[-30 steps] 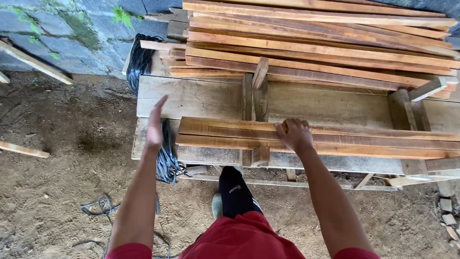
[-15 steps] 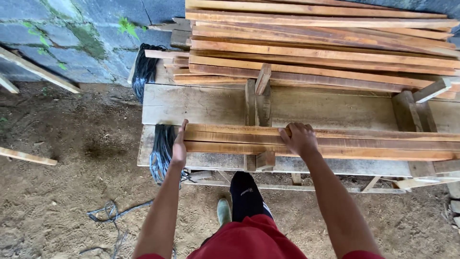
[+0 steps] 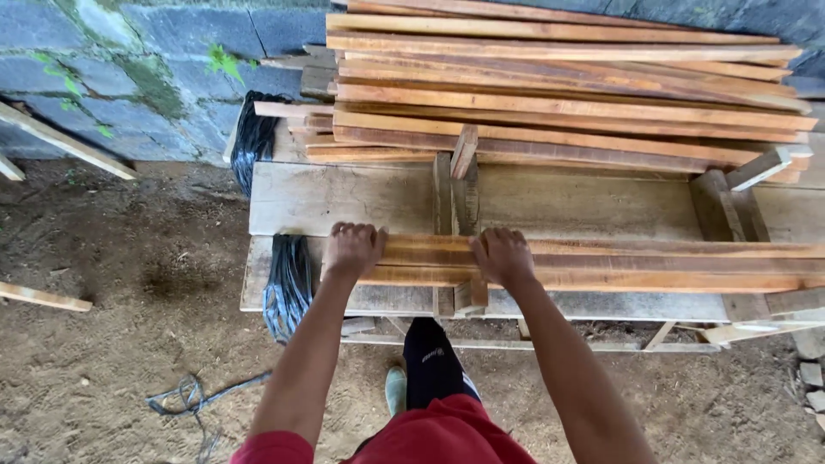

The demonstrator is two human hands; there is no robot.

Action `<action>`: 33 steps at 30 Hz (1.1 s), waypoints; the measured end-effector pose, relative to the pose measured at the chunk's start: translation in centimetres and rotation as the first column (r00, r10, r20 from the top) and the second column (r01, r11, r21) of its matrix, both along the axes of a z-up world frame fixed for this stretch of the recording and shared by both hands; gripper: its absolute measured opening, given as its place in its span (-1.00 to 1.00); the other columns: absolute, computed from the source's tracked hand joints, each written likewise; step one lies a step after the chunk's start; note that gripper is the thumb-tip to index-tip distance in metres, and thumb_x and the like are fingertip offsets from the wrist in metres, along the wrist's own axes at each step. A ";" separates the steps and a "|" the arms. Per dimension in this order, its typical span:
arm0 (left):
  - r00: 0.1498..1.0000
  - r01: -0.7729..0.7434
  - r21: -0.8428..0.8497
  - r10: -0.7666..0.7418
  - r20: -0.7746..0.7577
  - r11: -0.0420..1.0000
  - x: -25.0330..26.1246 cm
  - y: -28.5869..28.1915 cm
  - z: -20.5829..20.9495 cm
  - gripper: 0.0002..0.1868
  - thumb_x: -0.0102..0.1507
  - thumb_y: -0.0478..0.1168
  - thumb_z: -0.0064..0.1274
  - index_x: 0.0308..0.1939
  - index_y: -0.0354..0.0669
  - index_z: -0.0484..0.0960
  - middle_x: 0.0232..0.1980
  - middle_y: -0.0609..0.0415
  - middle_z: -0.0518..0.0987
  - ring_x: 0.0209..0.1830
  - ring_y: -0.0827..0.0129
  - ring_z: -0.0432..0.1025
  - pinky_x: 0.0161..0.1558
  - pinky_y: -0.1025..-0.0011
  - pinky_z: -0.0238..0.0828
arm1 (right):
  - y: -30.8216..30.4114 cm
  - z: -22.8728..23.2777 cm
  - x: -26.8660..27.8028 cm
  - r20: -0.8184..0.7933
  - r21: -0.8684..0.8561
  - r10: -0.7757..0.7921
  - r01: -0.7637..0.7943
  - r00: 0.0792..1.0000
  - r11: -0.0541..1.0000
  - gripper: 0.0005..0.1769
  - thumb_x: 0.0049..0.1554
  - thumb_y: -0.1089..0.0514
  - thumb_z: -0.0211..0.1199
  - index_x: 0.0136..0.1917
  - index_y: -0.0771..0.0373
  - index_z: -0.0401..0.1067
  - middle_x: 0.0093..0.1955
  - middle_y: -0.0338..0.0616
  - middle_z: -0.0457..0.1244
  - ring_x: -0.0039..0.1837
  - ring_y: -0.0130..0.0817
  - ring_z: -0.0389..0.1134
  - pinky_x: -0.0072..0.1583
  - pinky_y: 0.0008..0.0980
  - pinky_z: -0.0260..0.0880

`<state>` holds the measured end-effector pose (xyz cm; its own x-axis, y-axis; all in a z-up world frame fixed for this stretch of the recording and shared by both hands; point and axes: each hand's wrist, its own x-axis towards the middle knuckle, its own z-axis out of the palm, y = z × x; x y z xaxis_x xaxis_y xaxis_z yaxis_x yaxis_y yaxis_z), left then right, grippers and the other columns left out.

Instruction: Bundling several wood slats together using black rubber ties and securing them with knots.

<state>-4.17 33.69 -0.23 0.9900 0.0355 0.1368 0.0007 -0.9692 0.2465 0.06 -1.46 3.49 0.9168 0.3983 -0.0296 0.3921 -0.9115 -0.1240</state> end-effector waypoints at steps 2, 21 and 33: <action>0.994 0.004 0.053 -0.009 0.111 0.999 -0.7 -0.3 1.3 -0.56 0.34 0.18 -0.16 -0.43 0.10 0.67 -0.40 0.17 0.69 -0.30 0.24 0.63 -0.03 0.20 0.51 | -0.4 0.0 -0.2 0.107 0.061 0.069 -0.076 0.992 0.995 -0.56 0.31 -0.23 -0.09 -0.09 0.08 0.43 -0.15 -0.13 0.34 0.07 -0.16 0.46 0.17 -0.16 0.39; 0.991 -0.079 -0.263 0.104 0.081 0.961 -1.1 0.3 2.6 -0.69 0.33 0.01 -0.10 -0.28 0.02 0.70 -0.35 -0.03 0.66 -0.19 0.00 0.62 -0.04 0.06 0.53 | 0.0 0.9 -0.3 -0.046 0.049 -0.037 0.039 0.998 0.998 -0.49 0.34 -0.26 -0.15 0.07 0.05 0.51 0.05 -0.14 0.41 0.21 -0.24 0.44 0.29 -0.20 0.32; 0.806 -0.568 -0.072 0.537 -0.250 0.820 -9.3 7.9 -2.8 -0.62 0.44 0.10 -0.24 -0.24 0.00 0.54 -0.29 -0.11 0.68 -0.26 -0.10 0.65 -0.20 -0.01 0.63 | -0.2 0.5 -0.8 -0.020 0.111 -0.058 0.060 0.998 0.992 -0.45 0.33 -0.35 -0.07 0.04 0.07 0.52 0.01 -0.06 0.43 0.19 -0.15 0.46 0.30 -0.15 0.32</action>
